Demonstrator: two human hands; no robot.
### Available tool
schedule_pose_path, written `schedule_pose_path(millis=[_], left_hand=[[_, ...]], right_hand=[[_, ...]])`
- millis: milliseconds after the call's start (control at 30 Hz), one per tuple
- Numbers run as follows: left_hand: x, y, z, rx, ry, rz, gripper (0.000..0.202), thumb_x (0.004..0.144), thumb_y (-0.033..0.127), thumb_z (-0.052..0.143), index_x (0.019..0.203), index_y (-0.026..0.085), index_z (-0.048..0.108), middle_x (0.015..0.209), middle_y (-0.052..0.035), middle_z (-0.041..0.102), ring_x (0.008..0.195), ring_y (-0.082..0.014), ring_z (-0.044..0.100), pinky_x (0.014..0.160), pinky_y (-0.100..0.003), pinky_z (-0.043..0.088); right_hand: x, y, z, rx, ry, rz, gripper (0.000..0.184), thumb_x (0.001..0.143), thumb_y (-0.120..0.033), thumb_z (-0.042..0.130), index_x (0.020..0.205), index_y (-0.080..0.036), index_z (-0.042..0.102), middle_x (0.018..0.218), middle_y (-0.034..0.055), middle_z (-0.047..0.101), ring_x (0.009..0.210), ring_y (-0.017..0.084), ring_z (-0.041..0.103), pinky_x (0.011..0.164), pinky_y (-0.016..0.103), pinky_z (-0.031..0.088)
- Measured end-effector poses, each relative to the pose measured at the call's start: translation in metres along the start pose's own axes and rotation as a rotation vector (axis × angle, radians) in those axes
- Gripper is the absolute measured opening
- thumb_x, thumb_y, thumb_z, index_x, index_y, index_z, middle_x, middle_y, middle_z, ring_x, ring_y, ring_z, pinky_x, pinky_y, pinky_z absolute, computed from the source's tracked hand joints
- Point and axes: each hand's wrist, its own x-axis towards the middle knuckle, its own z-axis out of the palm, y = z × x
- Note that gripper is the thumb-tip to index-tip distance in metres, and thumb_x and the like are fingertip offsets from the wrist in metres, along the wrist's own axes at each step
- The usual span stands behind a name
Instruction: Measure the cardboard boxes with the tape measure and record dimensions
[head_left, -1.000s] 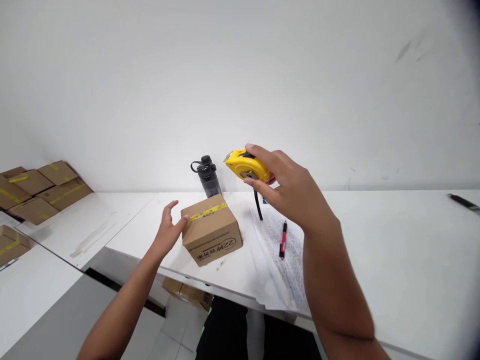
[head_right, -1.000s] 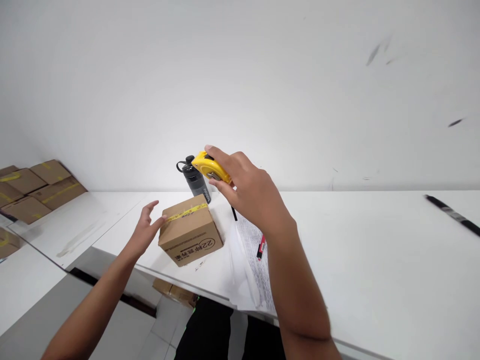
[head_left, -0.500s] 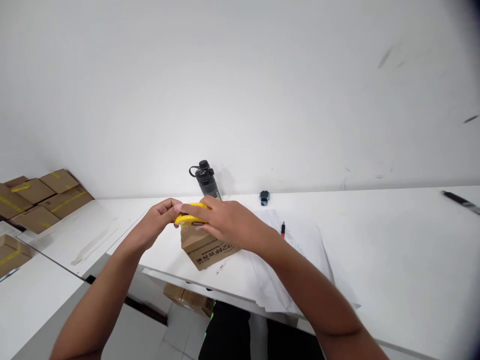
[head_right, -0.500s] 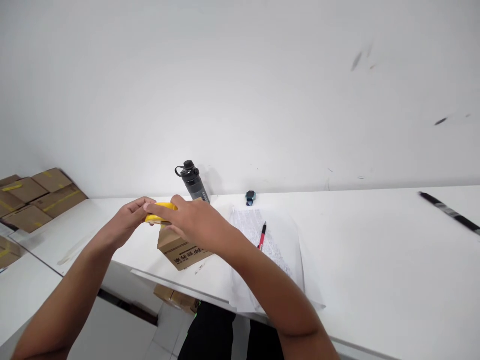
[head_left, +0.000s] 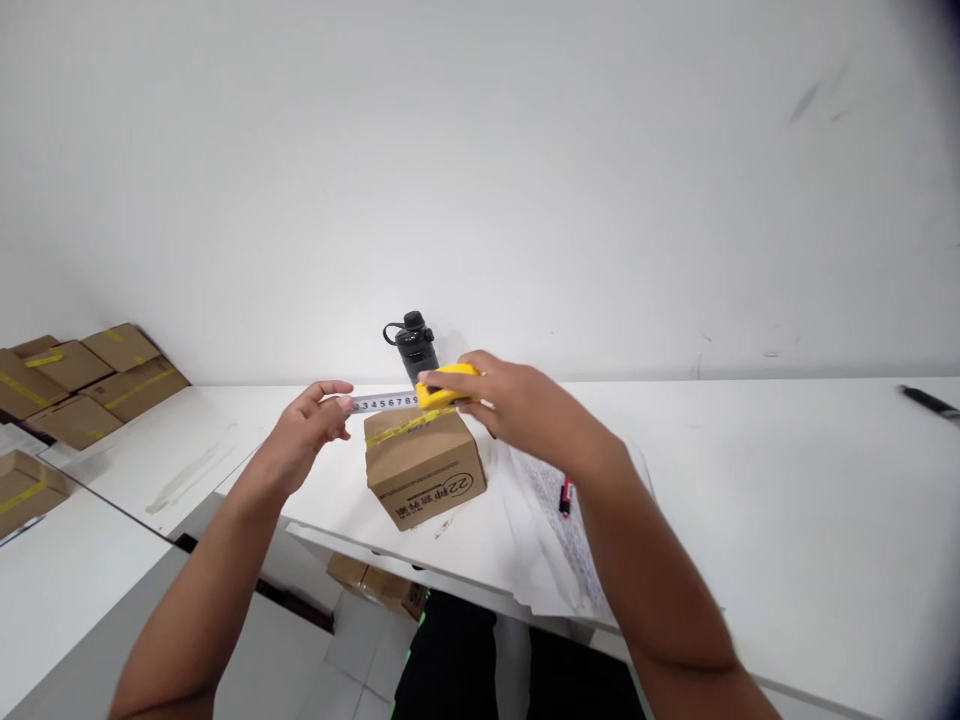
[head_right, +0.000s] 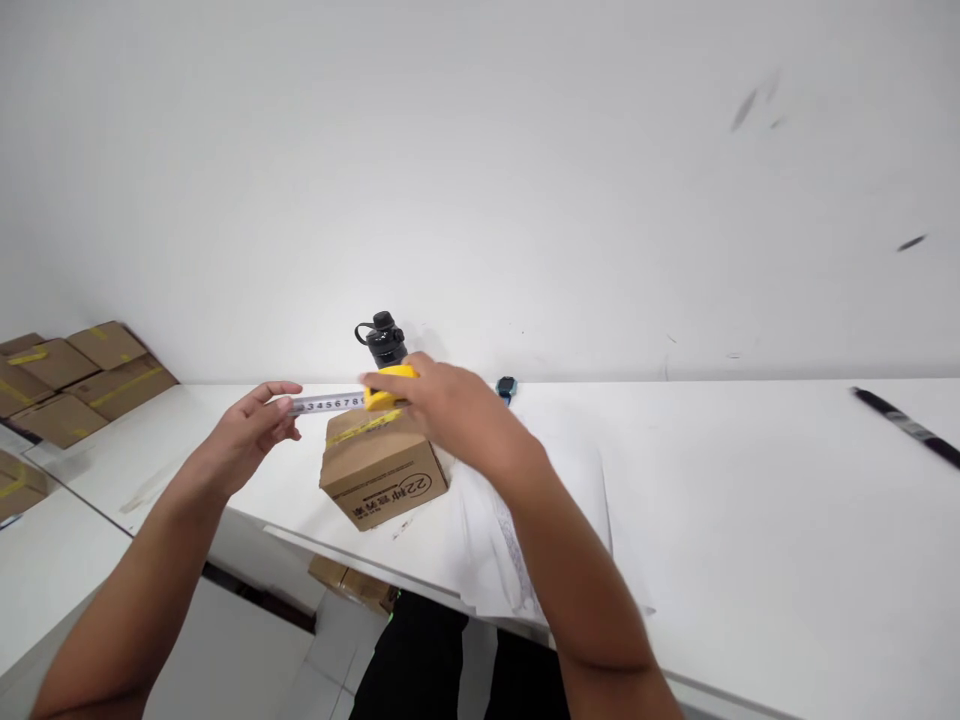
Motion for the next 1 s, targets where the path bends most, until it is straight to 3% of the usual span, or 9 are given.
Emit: schedule_pose_path(millis=[67, 167, 300, 400, 633, 767, 867, 1000], left_hand=[[0.007, -0.012, -0.006, 0.005, 0.061, -0.053, 0.046, 0.071, 0.052, 0.078, 0.099, 0.02, 0.06, 0.063, 0.0066, 0.046, 0.057, -0.0096, 0.041, 0.067, -0.028, 0.043], [0.016, -0.039, -0.01, 0.08, 0.021, -0.169, 0.052, 0.068, 0.053, 0.079, 0.101, 0.019, 0.058, 0.065, 0.0056, 0.05, 0.059, -0.0106, 0.042, 0.063, -0.027, 0.039], [0.021, -0.075, -0.004, 0.267, 0.051, -0.235, 0.054, 0.067, 0.055, 0.077, 0.103, 0.019, 0.056, 0.069, 0.0025, 0.057, 0.064, -0.0138, 0.047, 0.062, -0.027, 0.036], [0.021, -0.09, 0.003, 0.285, 0.085, -0.313, 0.052, 0.072, 0.064, 0.068, 0.095, 0.019, 0.056, 0.069, 0.0022, 0.055, 0.065, -0.0153, 0.05, 0.064, -0.029, 0.039], [0.014, -0.095, 0.017, 0.018, -0.021, -0.471, 0.064, 0.065, 0.071, 0.07, 0.098, 0.02, 0.051, 0.078, 0.0011, 0.06, 0.075, -0.0182, 0.06, 0.073, -0.035, 0.049], [0.014, -0.099, 0.026, 0.0, 0.067, -0.448, 0.068, 0.063, 0.072, 0.072, 0.101, 0.02, 0.05, 0.087, -0.0024, 0.062, 0.086, -0.021, 0.062, 0.076, -0.037, 0.051], [0.018, -0.1, 0.028, 0.036, 0.062, -0.44, 0.061, 0.065, 0.069, 0.072, 0.092, 0.019, 0.051, 0.081, -0.0016, 0.061, 0.079, -0.0197, 0.06, 0.074, -0.036, 0.05], [0.003, -0.083, 0.014, -0.014, 0.029, -0.274, 0.043, 0.071, 0.055, 0.072, 0.073, 0.019, 0.05, 0.067, 0.002, 0.054, 0.064, -0.0144, 0.052, 0.068, -0.032, 0.045]], right_hand=[[-0.004, 0.013, -0.006, -0.046, 0.032, 0.1, 0.053, 0.094, -0.009, 0.045, 0.136, -0.04, 0.058, 0.111, 0.0037, 0.06, 0.076, 0.015, 0.058, 0.064, 0.026, 0.041], [-0.006, 0.03, -0.004, -0.125, 0.034, 0.218, 0.062, 0.088, -0.001, 0.041, 0.132, -0.04, 0.061, 0.108, 0.0039, 0.062, 0.074, 0.015, 0.057, 0.06, 0.026, 0.039], [0.005, 0.042, 0.019, -0.215, -0.066, 0.26, 0.073, 0.08, 0.007, 0.038, 0.131, -0.04, 0.063, 0.111, 0.0053, 0.062, 0.076, 0.016, 0.056, 0.059, 0.026, 0.036], [0.018, 0.041, 0.04, -0.249, -0.125, 0.236, 0.077, 0.079, 0.009, 0.037, 0.135, -0.04, 0.059, 0.12, 0.007, 0.06, 0.08, 0.017, 0.056, 0.06, 0.026, 0.035], [0.024, 0.037, 0.056, -0.344, -0.138, 0.223, 0.081, 0.076, 0.008, 0.041, 0.138, -0.042, 0.055, 0.133, 0.0086, 0.055, 0.08, 0.018, 0.056, 0.06, 0.028, 0.035], [0.021, 0.044, 0.057, -0.335, -0.108, 0.236, 0.075, 0.078, 0.006, 0.041, 0.135, -0.039, 0.06, 0.126, 0.0085, 0.058, 0.076, 0.017, 0.056, 0.057, 0.028, 0.036], [0.021, 0.045, 0.055, -0.357, -0.084, 0.19, 0.071, 0.08, 0.005, 0.041, 0.132, -0.038, 0.062, 0.12, 0.0082, 0.059, 0.074, 0.017, 0.056, 0.057, 0.028, 0.037], [0.015, 0.019, 0.035, -0.384, 0.067, 0.016, 0.062, 0.087, 0.0, 0.041, 0.134, -0.036, 0.059, 0.128, 0.0078, 0.056, 0.083, 0.019, 0.059, 0.065, 0.03, 0.045]])
